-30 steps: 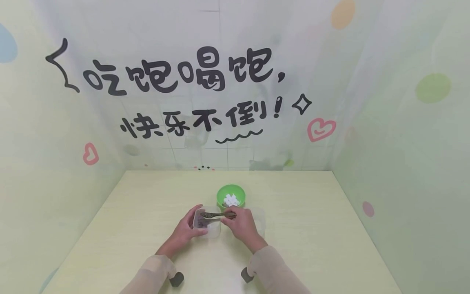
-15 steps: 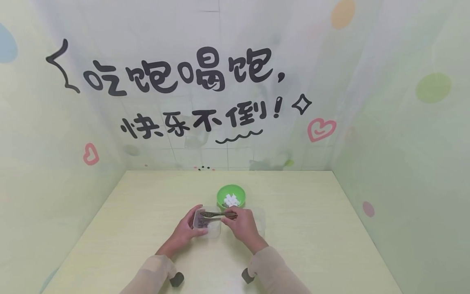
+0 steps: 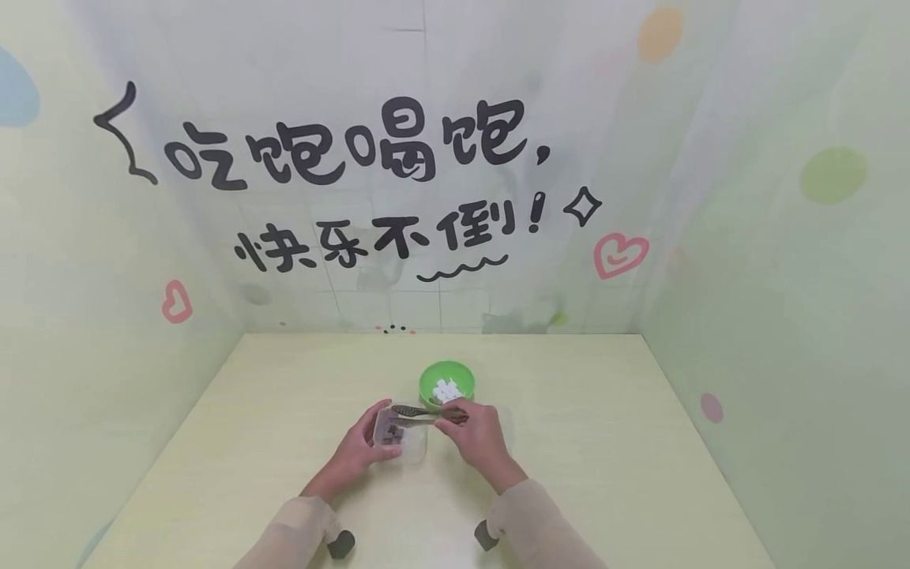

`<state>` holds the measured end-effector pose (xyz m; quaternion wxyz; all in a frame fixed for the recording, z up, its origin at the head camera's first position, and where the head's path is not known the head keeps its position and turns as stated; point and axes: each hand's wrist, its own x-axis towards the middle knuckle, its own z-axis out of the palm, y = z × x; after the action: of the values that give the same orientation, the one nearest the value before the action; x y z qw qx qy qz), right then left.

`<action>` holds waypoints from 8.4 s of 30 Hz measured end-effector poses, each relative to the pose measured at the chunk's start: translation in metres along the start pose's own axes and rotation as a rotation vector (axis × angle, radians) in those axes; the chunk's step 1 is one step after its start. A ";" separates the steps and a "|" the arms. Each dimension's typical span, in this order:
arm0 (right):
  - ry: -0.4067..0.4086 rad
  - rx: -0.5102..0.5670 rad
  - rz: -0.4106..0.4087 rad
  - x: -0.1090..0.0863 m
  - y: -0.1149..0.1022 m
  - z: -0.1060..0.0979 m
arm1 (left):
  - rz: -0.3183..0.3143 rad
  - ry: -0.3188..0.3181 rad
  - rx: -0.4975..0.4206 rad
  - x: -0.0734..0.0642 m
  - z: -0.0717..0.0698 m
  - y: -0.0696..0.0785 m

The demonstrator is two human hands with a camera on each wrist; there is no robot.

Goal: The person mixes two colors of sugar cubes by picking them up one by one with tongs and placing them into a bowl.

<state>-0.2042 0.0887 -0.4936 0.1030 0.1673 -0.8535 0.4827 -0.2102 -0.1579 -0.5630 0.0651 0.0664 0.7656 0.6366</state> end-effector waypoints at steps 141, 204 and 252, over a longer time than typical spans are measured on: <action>-0.106 -0.008 0.062 -0.009 -0.003 0.016 | -0.002 0.014 0.005 0.000 0.000 0.000; 0.166 0.108 -0.101 -0.013 0.007 -0.009 | 0.034 0.002 0.002 0.000 0.000 -0.001; 0.334 0.063 -0.056 -0.013 0.039 -0.034 | -0.006 0.004 0.013 -0.001 0.000 -0.002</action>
<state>-0.2070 0.1393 -0.5110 0.2517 0.1117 -0.8038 0.5274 -0.2092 -0.1586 -0.5646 0.0651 0.0632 0.7702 0.6313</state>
